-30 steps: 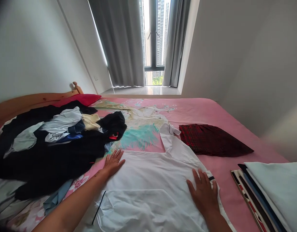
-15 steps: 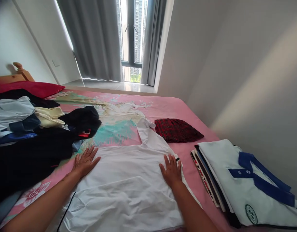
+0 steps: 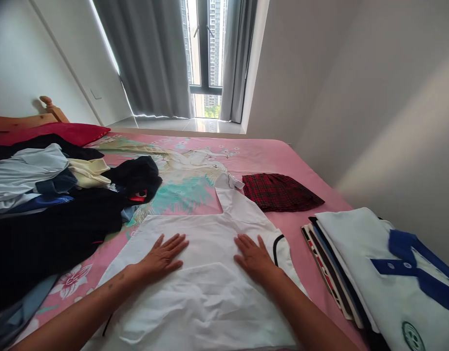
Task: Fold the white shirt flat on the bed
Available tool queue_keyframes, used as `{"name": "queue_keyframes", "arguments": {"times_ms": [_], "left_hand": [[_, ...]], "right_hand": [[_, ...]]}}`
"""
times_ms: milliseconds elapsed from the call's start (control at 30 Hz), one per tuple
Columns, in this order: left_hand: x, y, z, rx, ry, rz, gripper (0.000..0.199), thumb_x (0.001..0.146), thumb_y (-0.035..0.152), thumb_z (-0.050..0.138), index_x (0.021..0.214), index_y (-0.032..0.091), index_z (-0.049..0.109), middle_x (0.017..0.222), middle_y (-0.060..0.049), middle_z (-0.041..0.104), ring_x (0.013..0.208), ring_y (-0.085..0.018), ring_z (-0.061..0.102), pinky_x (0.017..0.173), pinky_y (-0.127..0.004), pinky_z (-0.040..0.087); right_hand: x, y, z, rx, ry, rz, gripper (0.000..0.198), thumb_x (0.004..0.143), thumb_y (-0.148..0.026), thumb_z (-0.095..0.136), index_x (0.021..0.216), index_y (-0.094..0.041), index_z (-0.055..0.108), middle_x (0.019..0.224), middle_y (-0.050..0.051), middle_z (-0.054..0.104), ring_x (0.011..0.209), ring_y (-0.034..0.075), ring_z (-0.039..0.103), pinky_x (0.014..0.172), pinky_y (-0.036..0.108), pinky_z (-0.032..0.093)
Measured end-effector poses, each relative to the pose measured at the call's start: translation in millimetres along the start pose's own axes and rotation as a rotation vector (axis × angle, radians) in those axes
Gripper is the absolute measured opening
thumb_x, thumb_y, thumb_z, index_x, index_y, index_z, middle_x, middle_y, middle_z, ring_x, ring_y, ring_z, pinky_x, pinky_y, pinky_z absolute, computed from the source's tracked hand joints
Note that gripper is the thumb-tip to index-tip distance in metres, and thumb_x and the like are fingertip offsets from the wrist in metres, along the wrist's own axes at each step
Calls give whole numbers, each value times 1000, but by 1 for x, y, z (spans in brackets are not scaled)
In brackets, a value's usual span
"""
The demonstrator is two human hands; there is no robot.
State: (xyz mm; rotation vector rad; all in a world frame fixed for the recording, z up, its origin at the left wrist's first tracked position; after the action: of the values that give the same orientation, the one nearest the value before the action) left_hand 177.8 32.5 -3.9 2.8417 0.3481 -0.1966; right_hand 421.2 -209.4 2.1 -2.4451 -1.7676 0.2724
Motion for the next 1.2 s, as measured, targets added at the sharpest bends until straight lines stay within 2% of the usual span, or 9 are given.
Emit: {"name": "queue_keyframes", "arguments": {"times_ms": [167, 233, 300, 433, 600, 767, 933, 1067, 1200], "left_hand": [[-37, -105, -15, 83, 59, -554, 66, 84, 53, 39, 142, 22, 31, 150, -6, 22, 139, -29, 16, 111, -54, 9], [-40, -132, -27, 84, 108, -590, 67, 82, 46, 43, 140, 13, 34, 147, -11, 29, 137, -26, 24, 112, -43, 20], [-31, -145, -37, 49, 163, -527, 67, 80, 39, 46, 139, 9, 35, 145, -12, 34, 134, -22, 31, 111, -33, 26], [8, -152, -42, 24, 198, -443, 61, 77, 29, 46, 136, 15, 38, 143, -7, 39, 132, -19, 35, 110, -30, 27], [44, -162, -39, 16, 174, -404, 54, 72, 19, 46, 126, 18, 52, 132, -9, 48, 123, -22, 43, 106, -33, 31], [50, -165, -42, 6, 147, -418, 54, 62, 11, 48, 114, 23, 61, 105, -5, 58, 102, -19, 52, 94, -28, 40], [43, -149, -57, -22, 185, -433, 37, 62, 10, 45, 89, 19, 69, 94, -5, 60, 93, -17, 54, 84, -26, 43], [22, -130, -76, -59, 234, -398, 28, 67, 14, 44, 80, 17, 69, 90, -4, 62, 89, -16, 54, 79, -25, 43], [-17, -105, -87, -78, 298, -376, 23, 71, 17, 44, 77, 18, 67, 86, -2, 63, 88, -15, 53, 78, -24, 42]], "right_hand": [[5, 77, -15, 79, 252, 217, 34, 87, -39, 40, 99, -21, 65, 105, 7, 66, 103, 23, 57, 98, 47, 35], [19, 106, -26, 181, 348, 300, 32, 80, -38, 48, 97, -17, 65, 101, 9, 66, 97, 23, 59, 90, 40, 43], [40, 125, -33, 346, 316, 480, 35, 76, -38, 53, 100, -16, 63, 99, 11, 66, 83, 23, 62, 74, 36, 50], [85, 127, -38, 659, 216, 731, 50, 73, -35, 57, 118, -13, 53, 108, 15, 61, 53, 15, 58, 42, 27, 46], [124, 120, -34, 640, 169, 752, 57, 69, -28, 61, 123, -13, 50, 95, 12, 64, 52, 14, 57, 41, 25, 47], [138, 123, -28, 577, 161, 776, 59, 66, -24, 60, 123, -13, 52, 73, 7, 64, 49, 16, 56, 44, 29, 47], [135, 120, -30, 585, 176, 726, 26, 66, -20, 58, 90, -13, 66, 49, 1, 55, 42, 15, 53, 51, 30, 48], [113, 107, -44, 732, 234, 686, 23, 75, -27, 53, 92, -14, 60, 74, 7, 64, 58, 18, 63, 50, 27, 50], [65, 85, -60, 994, 337, 562, 23, 74, -30, 56, 91, -14, 55, 89, 9, 63, 74, 21, 66, 51, 26, 53]]}}
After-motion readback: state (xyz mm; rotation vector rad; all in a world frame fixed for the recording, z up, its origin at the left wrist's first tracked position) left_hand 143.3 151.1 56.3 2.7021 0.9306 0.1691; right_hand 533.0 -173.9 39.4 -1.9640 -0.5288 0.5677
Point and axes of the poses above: each hand's wrist, its own x-axis towards the middle knuckle, its own z-axis out of the palm, y = z × x, the point moved 2 cm from there along x, towards the middle knuckle
